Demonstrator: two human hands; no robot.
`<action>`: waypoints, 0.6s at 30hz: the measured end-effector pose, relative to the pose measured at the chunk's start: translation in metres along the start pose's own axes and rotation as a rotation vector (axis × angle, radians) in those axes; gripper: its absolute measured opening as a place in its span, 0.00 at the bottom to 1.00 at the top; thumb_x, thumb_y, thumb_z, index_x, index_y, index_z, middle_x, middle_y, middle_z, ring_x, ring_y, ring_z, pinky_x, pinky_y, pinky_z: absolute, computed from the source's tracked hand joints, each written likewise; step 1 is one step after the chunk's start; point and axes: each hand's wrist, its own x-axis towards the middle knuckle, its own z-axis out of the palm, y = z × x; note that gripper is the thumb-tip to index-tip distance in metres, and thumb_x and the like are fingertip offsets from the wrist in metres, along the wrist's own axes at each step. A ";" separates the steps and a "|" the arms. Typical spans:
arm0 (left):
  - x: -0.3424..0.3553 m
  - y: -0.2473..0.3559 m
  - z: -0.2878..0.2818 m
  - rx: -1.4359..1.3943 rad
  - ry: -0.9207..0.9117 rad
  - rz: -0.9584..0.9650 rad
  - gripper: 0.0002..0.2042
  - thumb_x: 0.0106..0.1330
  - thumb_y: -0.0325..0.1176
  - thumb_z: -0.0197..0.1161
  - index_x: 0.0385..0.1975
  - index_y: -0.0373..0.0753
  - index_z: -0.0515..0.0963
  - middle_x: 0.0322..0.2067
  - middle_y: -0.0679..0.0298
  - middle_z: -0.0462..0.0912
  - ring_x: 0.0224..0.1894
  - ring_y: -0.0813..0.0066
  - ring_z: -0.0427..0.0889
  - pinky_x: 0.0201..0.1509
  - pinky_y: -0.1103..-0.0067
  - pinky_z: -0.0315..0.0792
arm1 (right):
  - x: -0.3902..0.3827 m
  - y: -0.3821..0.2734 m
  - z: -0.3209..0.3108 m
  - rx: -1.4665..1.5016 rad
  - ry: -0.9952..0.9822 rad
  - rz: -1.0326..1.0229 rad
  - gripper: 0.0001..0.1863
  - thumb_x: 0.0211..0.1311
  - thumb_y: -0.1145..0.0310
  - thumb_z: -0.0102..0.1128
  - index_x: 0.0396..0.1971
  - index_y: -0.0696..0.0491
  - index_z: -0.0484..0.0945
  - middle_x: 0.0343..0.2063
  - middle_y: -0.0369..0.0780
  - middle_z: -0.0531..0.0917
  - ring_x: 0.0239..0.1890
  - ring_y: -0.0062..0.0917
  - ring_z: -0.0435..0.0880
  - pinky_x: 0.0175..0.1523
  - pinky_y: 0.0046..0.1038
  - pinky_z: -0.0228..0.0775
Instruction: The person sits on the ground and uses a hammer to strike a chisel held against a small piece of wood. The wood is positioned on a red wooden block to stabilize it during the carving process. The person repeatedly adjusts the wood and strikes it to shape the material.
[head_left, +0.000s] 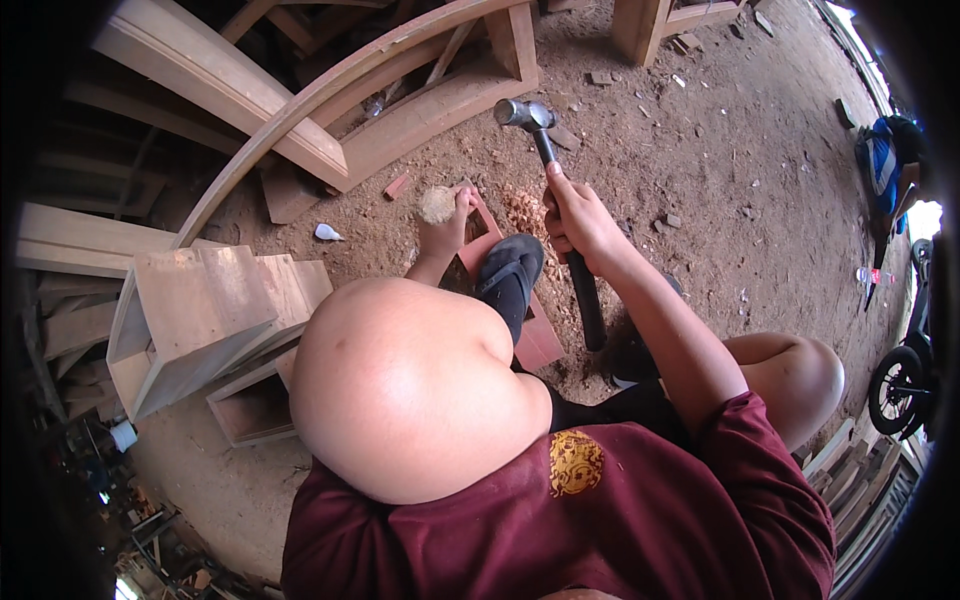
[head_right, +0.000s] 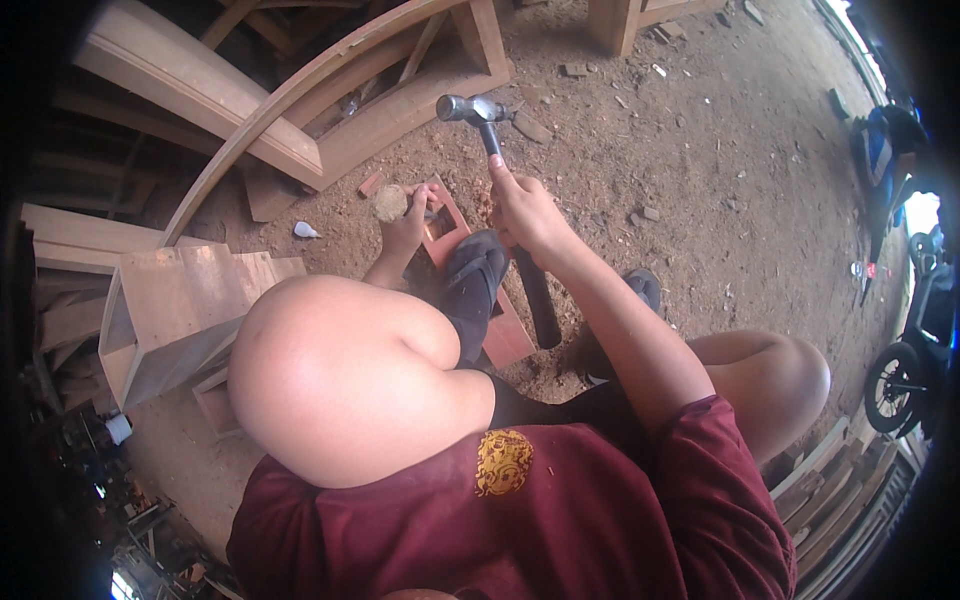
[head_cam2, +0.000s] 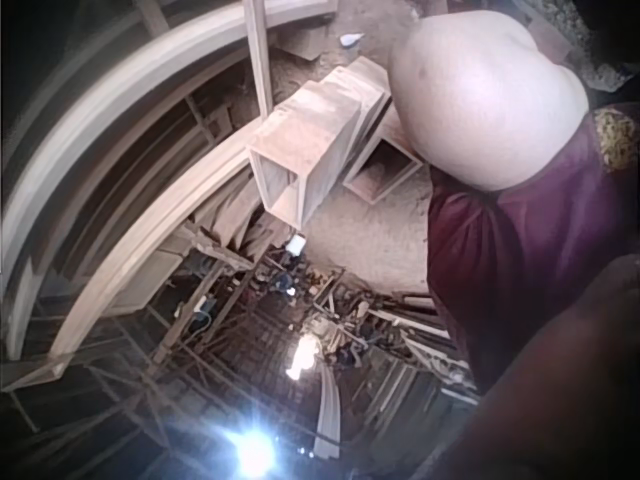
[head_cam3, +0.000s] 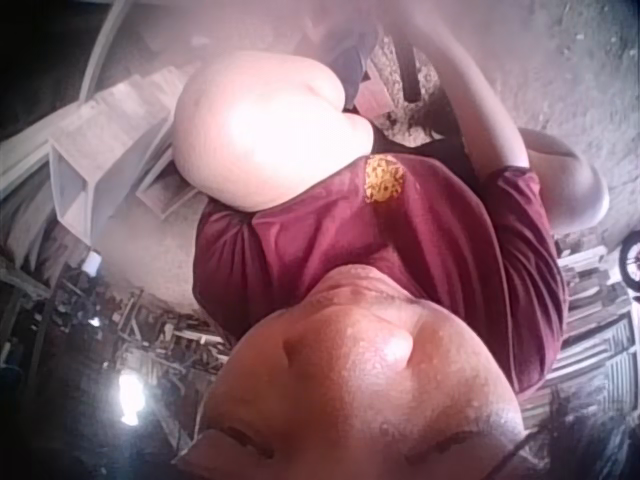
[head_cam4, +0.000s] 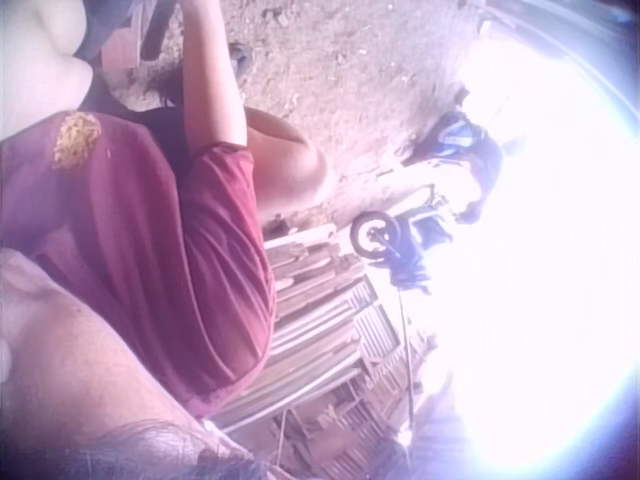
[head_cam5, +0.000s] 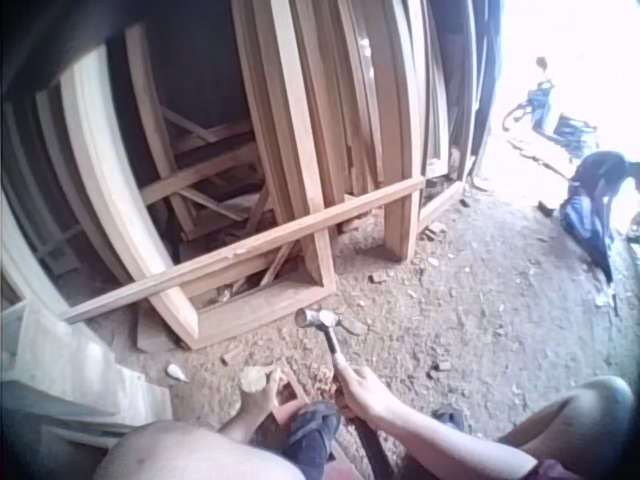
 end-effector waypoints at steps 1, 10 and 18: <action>0.001 -0.001 0.001 -0.004 0.001 -0.002 0.10 0.70 0.31 0.57 0.28 0.33 0.79 0.33 0.62 0.84 0.36 0.78 0.82 0.40 0.79 0.80 | -0.001 0.001 0.001 -0.001 0.001 -0.002 0.28 0.72 0.39 0.39 0.22 0.47 0.60 0.11 0.26 0.56 0.10 0.12 0.52 0.14 0.22 0.46; 0.003 -0.004 0.002 0.015 0.039 0.041 0.11 0.70 0.31 0.56 0.28 0.33 0.79 0.33 0.61 0.85 0.34 0.77 0.83 0.37 0.80 0.79 | -0.013 -0.004 0.004 0.008 -0.009 0.007 0.27 0.72 0.39 0.38 0.22 0.47 0.60 0.12 0.27 0.57 0.11 0.12 0.53 0.15 0.21 0.46; 0.006 -0.008 0.010 0.060 0.072 0.051 0.11 0.70 0.31 0.57 0.25 0.33 0.78 0.27 0.62 0.84 0.30 0.76 0.83 0.35 0.79 0.77 | -0.018 -0.012 0.008 -0.053 -0.007 -0.057 0.26 0.73 0.41 0.38 0.22 0.48 0.60 0.12 0.27 0.58 0.11 0.13 0.53 0.16 0.21 0.46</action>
